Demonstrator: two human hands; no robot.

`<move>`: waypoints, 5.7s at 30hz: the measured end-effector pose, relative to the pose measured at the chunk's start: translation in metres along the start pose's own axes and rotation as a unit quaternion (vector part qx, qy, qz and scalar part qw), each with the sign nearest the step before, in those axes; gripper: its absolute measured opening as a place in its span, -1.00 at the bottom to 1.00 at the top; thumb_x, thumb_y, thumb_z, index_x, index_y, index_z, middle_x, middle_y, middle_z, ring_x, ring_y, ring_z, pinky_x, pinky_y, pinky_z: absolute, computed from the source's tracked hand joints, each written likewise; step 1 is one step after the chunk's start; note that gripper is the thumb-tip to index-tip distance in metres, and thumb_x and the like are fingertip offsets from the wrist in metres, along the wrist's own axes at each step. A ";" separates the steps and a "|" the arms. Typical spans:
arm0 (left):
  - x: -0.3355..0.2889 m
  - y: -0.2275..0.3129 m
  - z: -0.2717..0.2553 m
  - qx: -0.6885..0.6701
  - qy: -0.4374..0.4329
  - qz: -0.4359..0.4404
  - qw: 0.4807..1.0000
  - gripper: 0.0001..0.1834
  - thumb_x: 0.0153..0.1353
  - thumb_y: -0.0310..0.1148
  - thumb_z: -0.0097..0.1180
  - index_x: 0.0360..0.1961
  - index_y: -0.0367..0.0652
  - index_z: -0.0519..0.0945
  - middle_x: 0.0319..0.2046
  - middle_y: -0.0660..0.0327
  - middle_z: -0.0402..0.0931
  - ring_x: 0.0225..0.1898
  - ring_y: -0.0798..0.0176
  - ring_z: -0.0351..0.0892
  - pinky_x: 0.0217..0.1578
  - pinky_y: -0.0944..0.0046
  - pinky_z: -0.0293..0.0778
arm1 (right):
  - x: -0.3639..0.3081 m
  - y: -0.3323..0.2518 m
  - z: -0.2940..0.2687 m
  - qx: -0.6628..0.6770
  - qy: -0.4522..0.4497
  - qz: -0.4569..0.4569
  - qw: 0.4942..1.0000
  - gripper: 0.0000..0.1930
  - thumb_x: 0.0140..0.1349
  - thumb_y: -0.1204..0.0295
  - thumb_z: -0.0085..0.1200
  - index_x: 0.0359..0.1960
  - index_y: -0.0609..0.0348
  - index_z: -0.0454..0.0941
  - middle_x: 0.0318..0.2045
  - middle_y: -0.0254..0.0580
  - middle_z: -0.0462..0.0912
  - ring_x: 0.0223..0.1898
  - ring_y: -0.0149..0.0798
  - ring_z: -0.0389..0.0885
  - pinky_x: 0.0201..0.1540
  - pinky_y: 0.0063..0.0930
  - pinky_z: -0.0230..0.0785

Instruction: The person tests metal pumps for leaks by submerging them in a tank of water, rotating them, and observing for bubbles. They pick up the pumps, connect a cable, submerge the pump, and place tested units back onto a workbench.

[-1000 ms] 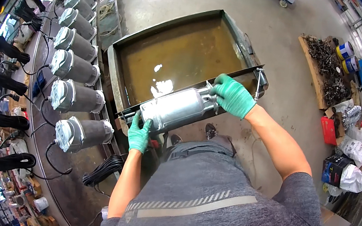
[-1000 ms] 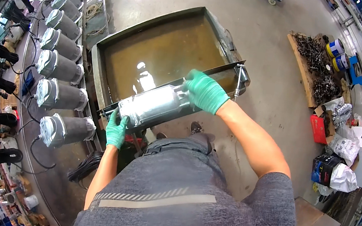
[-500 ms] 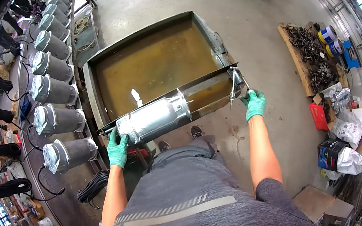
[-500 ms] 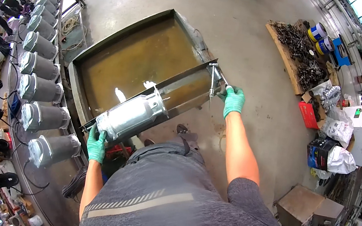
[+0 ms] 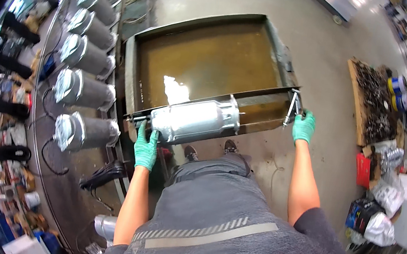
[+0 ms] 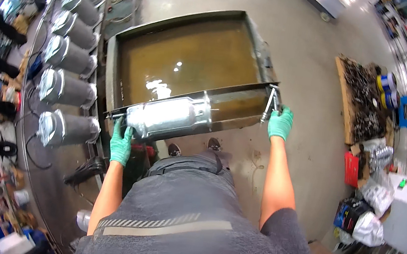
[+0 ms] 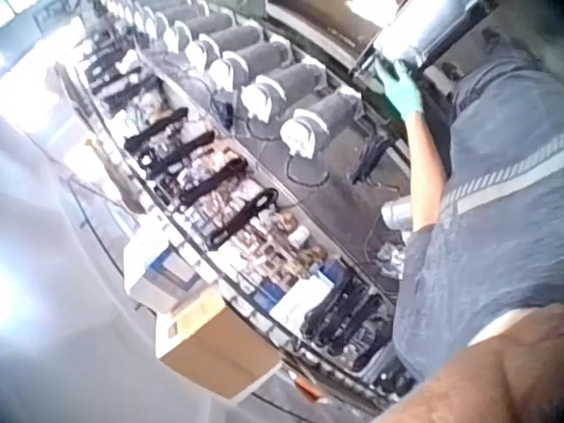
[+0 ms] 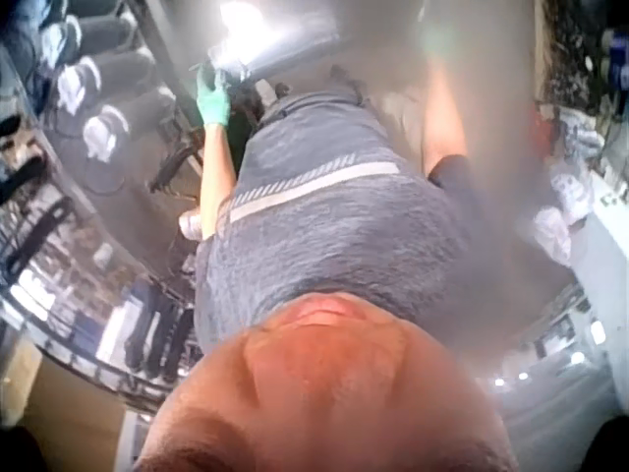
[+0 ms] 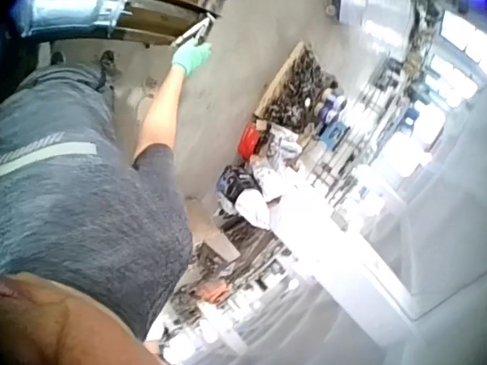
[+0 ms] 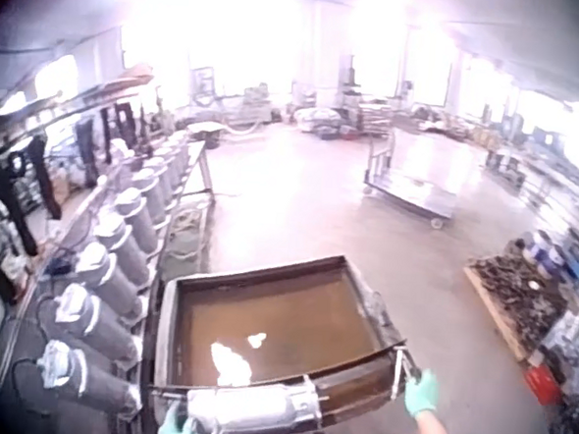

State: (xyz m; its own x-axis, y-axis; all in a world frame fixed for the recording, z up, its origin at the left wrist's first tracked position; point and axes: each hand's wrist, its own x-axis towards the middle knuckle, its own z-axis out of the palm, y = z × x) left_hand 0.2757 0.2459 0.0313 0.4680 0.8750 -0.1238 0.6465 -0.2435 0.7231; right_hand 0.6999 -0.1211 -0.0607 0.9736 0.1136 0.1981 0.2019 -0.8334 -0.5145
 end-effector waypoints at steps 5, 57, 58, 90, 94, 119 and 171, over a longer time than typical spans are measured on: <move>-0.051 -0.092 -0.008 -0.088 0.140 -0.201 0.966 -0.52 0.49 0.02 0.10 -0.19 -0.29 0.53 -0.36 0.09 0.59 -0.33 0.16 0.53 -0.18 0.06 0.51 | -0.038 -0.139 -0.023 0.164 -0.326 -0.093 0.927 -0.50 0.46 0.02 0.06 0.05 0.28 0.62 0.03 0.19 0.67 0.09 0.10 0.64 0.19 -0.14 0.42; -0.281 0.096 -0.417 -0.322 0.578 0.245 0.709 -0.82 0.35 -0.30 0.21 -0.15 -0.15 0.73 -0.18 0.21 0.72 -0.06 0.28 0.71 0.13 0.23 0.61 | -0.404 -0.395 0.034 0.218 -0.839 0.069 0.493 -0.72 0.42 0.25 -0.02 -0.07 0.18 0.59 -0.32 -0.19 0.68 -0.41 -0.29 0.68 -0.38 -0.40 0.63; -0.289 0.082 -0.416 -0.289 0.602 0.228 0.708 -0.80 0.37 -0.29 0.23 -0.11 -0.15 0.74 -0.13 0.19 0.74 -0.04 0.25 0.72 0.15 0.20 0.61 | -0.426 -0.400 0.030 0.214 -0.843 0.077 0.488 -0.73 0.42 0.24 -0.02 -0.09 0.16 0.58 -0.33 -0.20 0.68 -0.42 -0.30 0.66 -0.38 -0.39 0.62; -0.242 -0.072 -0.443 -0.101 0.624 0.000 0.775 -0.38 0.07 -0.65 0.36 0.18 -0.21 0.44 -0.15 0.28 0.59 -0.19 0.30 0.57 -0.10 0.24 0.56 | -0.304 -0.370 0.085 0.229 -0.789 0.105 0.561 -0.73 0.48 0.16 -0.01 -0.12 0.10 0.51 -0.36 -0.09 0.62 -0.40 -0.03 0.59 -0.29 -0.04 0.56; -0.236 -0.065 -0.490 -0.029 0.640 -0.082 0.763 -0.42 0.09 -0.61 0.37 0.15 -0.27 0.45 -0.15 0.22 0.62 -0.20 0.26 0.59 -0.10 0.24 0.54 | -0.276 -0.347 0.086 0.284 -0.752 0.142 0.578 -0.72 0.48 0.10 -0.03 -0.16 0.03 0.50 -0.35 -0.09 0.62 -0.41 -0.01 0.55 -0.29 -0.03 0.48; -0.157 -0.178 -0.490 0.086 0.662 -0.282 0.689 -0.22 0.21 -0.05 0.30 0.34 -0.14 0.26 0.11 -0.20 0.58 0.09 -0.31 0.62 0.07 -0.17 0.49 | -0.213 -0.303 0.030 0.361 -0.695 0.122 0.609 -0.79 0.47 0.26 0.05 -0.10 0.14 0.55 -0.34 -0.10 0.67 -0.43 -0.10 0.67 -0.37 -0.17 0.61; 0.017 -0.023 -0.510 0.074 0.557 0.133 0.817 -0.45 0.29 -0.20 0.41 0.12 -0.31 0.47 -0.10 0.05 0.69 -0.13 0.08 0.70 -0.11 0.13 0.57 | -0.173 -0.293 -0.012 0.417 -0.566 0.194 0.684 -0.79 0.43 0.24 0.05 -0.08 0.07 0.50 -0.30 -0.08 0.66 -0.40 -0.14 0.62 -0.40 -0.28 0.52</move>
State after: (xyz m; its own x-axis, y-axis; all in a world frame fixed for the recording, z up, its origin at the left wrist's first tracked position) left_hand -0.0388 0.4798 0.3591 -0.1804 0.6011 0.7785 0.7156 -0.4628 0.5232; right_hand 0.4712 0.0971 0.0661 0.3346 0.7110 -0.6185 -0.5647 -0.3741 -0.7356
